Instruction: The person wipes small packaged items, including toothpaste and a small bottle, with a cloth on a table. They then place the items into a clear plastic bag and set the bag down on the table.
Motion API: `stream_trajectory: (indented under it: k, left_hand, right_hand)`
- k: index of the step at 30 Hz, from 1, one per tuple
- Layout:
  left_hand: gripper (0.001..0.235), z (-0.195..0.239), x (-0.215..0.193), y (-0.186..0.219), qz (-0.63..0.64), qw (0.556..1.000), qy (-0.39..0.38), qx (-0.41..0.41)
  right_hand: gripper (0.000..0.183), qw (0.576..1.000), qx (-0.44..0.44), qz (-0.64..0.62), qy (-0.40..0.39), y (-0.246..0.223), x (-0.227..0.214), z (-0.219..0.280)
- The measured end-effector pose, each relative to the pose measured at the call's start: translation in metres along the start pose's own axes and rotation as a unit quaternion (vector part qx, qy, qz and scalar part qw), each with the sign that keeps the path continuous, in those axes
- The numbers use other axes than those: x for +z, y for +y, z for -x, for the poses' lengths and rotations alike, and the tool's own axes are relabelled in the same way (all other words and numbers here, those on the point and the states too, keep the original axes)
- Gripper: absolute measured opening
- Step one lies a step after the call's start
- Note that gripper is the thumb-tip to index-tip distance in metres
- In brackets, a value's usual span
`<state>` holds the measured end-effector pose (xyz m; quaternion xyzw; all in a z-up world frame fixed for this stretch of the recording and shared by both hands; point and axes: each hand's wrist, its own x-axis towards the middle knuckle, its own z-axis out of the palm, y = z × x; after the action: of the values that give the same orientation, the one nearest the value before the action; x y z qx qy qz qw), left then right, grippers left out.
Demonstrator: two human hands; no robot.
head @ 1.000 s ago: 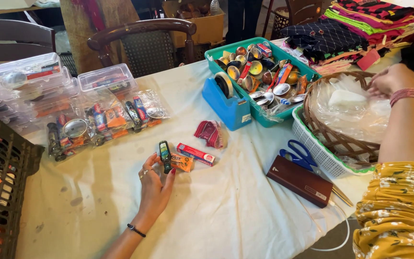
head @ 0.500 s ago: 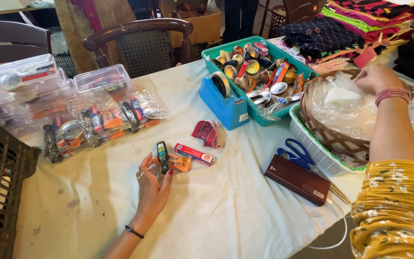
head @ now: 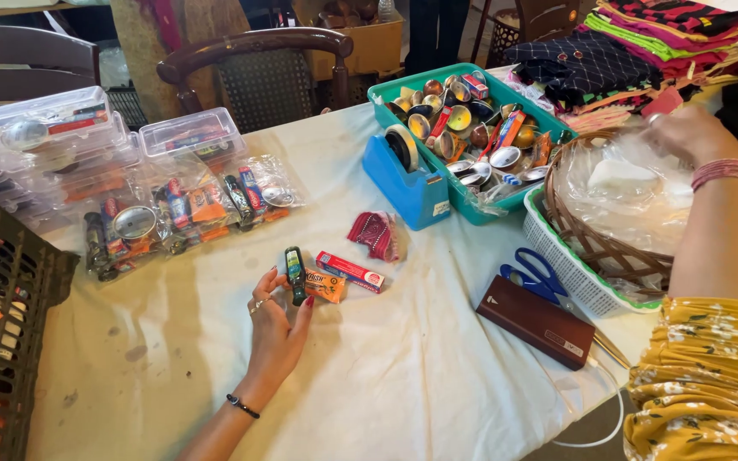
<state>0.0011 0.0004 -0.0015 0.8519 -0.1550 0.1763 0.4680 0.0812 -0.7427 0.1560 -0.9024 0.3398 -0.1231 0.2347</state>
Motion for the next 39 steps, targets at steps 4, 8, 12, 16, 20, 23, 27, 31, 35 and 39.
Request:
stream_trajectory:
  k: [4, 8, 12, 16, 20, 23, 27, 31, 35, 39]
  left_hand:
    - [0.078, 0.001, 0.000, -0.001, 0.001, 1.000, 0.000, 0.004]
    - [0.078, 0.000, 0.000, 0.000, -0.003, 1.000, 0.004, 0.010]
    - [0.077, 0.000, 0.000, 0.000, -0.003, 1.000, 0.004, 0.014]
    - [0.077, 0.000, 0.000, -0.001, -0.005, 1.000, 0.002, 0.013]
    - [0.077, 0.000, 0.000, 0.000, -0.002, 1.000, 0.000, 0.015]
    - [0.076, 0.000, 0.001, -0.001, -0.004, 1.000, -0.001, 0.015]
    - [0.076, 0.000, 0.002, -0.004, -0.005, 1.000, -0.001, 0.016]
    - [0.076, 0.001, 0.000, -0.001, -0.003, 1.000, -0.002, 0.015]
    - [0.076, 0.000, -0.001, 0.000, 0.000, 1.000, -0.004, 0.009]
    - [0.077, 0.000, -0.001, -0.001, -0.010, 1.000, 0.001, 0.019]
  right_hand:
    - [0.032, 0.989, -0.058, 0.130, 0.035, -0.010, -0.010, 0.035]
    - [0.025, 0.973, -0.037, 0.171, 0.153, -0.024, -0.018, 0.058]
    - [0.036, 0.975, -0.034, 0.162, 0.145, -0.004, -0.016, 0.032]
    - [0.041, 0.964, -0.067, 0.192, 0.174, -0.001, -0.016, 0.035]
    - [0.028, 0.962, -0.076, 0.164, 0.205, -0.004, -0.018, 0.047]
    - [0.020, 0.966, -0.085, 0.138, 0.204, -0.003, -0.020, 0.047]
    - [0.011, 0.963, -0.090, 0.124, 0.223, -0.009, -0.022, 0.056]
    - [0.011, 0.966, -0.060, 0.105, 0.229, -0.024, -0.025, 0.071]
    - [0.008, 0.968, -0.091, 0.034, 0.233, -0.022, -0.026, 0.069]
    - [0.007, 0.948, -0.155, 0.034, 0.275, -0.014, -0.023, 0.064]
